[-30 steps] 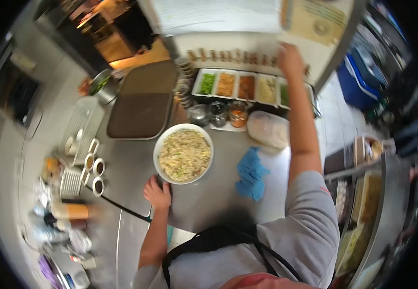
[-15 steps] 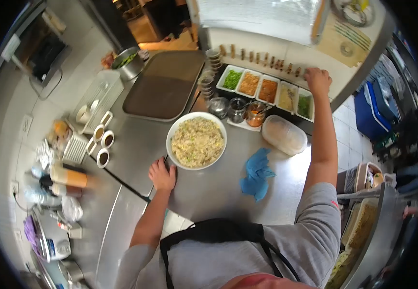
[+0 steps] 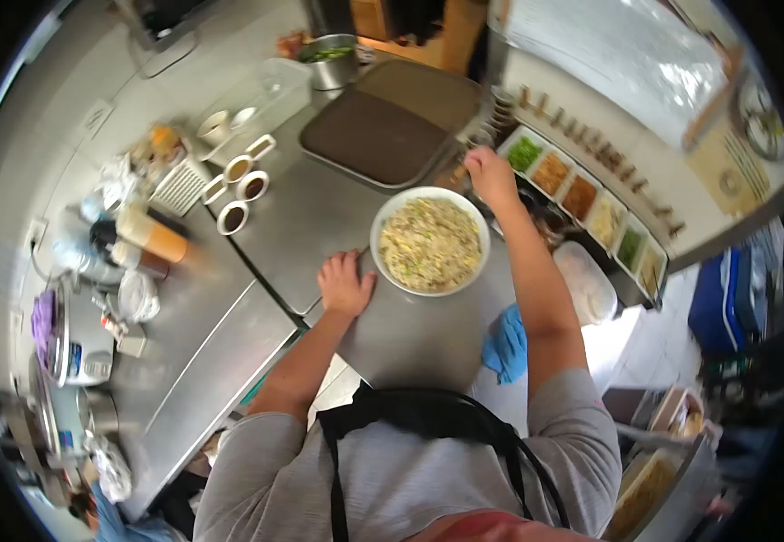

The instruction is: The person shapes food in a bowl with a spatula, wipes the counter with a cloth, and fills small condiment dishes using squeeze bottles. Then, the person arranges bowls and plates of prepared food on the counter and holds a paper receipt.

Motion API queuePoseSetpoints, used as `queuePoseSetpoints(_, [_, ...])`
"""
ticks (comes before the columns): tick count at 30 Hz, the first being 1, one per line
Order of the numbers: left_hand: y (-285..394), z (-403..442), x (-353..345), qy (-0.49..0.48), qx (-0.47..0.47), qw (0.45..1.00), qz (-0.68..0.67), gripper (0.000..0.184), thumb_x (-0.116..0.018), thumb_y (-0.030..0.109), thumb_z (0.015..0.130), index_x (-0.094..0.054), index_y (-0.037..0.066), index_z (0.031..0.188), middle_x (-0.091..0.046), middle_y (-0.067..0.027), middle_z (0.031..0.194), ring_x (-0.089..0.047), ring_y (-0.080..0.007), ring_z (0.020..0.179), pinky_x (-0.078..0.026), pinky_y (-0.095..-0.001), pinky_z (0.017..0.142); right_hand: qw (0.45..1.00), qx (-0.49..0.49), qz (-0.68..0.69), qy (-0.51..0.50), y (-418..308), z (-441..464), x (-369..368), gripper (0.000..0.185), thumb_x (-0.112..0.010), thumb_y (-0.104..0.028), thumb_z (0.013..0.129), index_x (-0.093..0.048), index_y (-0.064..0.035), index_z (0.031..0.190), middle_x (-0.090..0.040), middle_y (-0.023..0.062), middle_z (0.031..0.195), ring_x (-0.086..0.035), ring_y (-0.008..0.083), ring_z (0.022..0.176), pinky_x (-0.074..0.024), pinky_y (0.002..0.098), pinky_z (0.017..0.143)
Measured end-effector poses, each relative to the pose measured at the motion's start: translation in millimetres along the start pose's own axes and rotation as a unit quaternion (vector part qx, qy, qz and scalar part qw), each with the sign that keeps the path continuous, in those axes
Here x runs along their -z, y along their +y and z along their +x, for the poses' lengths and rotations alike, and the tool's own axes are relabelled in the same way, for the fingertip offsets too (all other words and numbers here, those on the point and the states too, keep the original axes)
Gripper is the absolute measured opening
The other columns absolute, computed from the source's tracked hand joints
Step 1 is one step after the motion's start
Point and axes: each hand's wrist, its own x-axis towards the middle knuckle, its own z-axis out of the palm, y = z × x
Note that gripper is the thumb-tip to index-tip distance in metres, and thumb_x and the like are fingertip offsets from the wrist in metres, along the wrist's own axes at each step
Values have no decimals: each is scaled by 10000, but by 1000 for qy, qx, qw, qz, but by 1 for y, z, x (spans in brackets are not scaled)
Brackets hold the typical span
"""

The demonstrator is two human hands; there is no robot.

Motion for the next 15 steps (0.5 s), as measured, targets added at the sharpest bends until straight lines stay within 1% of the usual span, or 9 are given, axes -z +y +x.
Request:
queuePoseSetpoints(2, [5, 2, 12, -38, 22, 999, 0, 530, -535, 370, 718, -414, 101, 1158, -397, -106, 1150, -335, -275, 1090, -260, -416, 902, 999, 3, -41, -21, -3, 2, -26, 156, -536, -210, 759, -579, -79, 831, -587, 157, 791, -558, 337, 763, -442, 398, 660])
queuePoseSetpoints(5, [0, 0, 11, -22, 18, 1000, 1, 518, -522, 375, 724, -411, 106, 1153, -397, -104, 1145, -336, -267, 1082, -272, -414, 885, 994, -7, -92, -63, 18, 2, -53, 143, -527, -187, 753, -578, -74, 826, -584, 157, 813, -559, 336, 772, -445, 391, 658])
queuePoseSetpoints(7, [0, 0, 12, -19, 11, 1000, -9, 519, -516, 385, 730, -411, 105, 1155, -396, -106, 1142, -336, -266, 1080, -276, -411, 877, 994, -12, -88, -66, 18, -3, -53, 148, -517, -195, 763, -577, -76, 830, -581, 160, 833, -552, 336, 797, -442, 390, 677])
queuePoseSetpoints(9, [1, -2, 11, -42, 21, 999, -16, 530, -527, 382, 720, -410, 107, 1158, -396, -118, 1145, -338, -279, 1078, -277, -418, 878, 994, -16, -86, -58, 27, -6, -54, 197, -520, -238, 771, -577, -93, 891, -589, 155, 847, -550, 344, 814, -436, 405, 703])
queuePoseSetpoints(11, [-2, 3, 11, -50, 24, 998, -3, 538, -528, 383, 720, -403, 106, 1164, -396, -125, 1144, -336, -285, 1080, -276, -421, 879, 997, 4, -49, -55, 31, -9, -51, 273, -521, -223, 771, -561, -25, 955, -574, 185, 914, -538, 339, 871, -429, 377, 739])
queuePoseSetpoints(12, [-3, 5, 9, -51, 25, 998, 9, 541, -524, 386, 725, -397, 103, 1168, -395, -126, 1143, -333, -283, 1083, -276, -420, 879, 994, -29, -84, -60, 25, -11, -48, 325, -509, -217, 779, -533, 1, 1018, -573, 196, 935, -542, 337, 875, -428, 368, 758])
queuePoseSetpoints(13, [-3, 7, 10, -47, 26, 999, 0, 539, -519, 386, 731, -396, 98, 1169, -395, -128, 1144, -333, -284, 1084, -277, -418, 880, 993, 1, -119, -28, 23, -14, -47, 324, -506, -189, 787, -519, -6, 1053, -566, 200, 946, -538, 327, 895, -429, 363, 765])
queuePoseSetpoints(14, [-3, 8, 11, -45, 24, 999, -13, 536, -513, 386, 737, -394, 92, 1170, -395, -131, 1145, -332, -284, 1086, -278, -415, 881, 995, -3, -100, 12, -5, -24, -35, 348, -525, -195, 776, -506, -5, 1067, -549, 203, 970, -509, 354, 915, -421, 386, 771])
queuePoseSetpoints(15, [-5, 9, 10, -34, 17, 999, -22, 535, -509, 386, 741, -394, 89, 1170, -395, -130, 1145, -334, -284, 1085, -279, -412, 882, 997, 26, -46, 51, -12, -32, -39, 327, -525, -166, 775, -508, -4, 1059, -556, 187, 957, -526, 328, 894, -424, 370, 763])
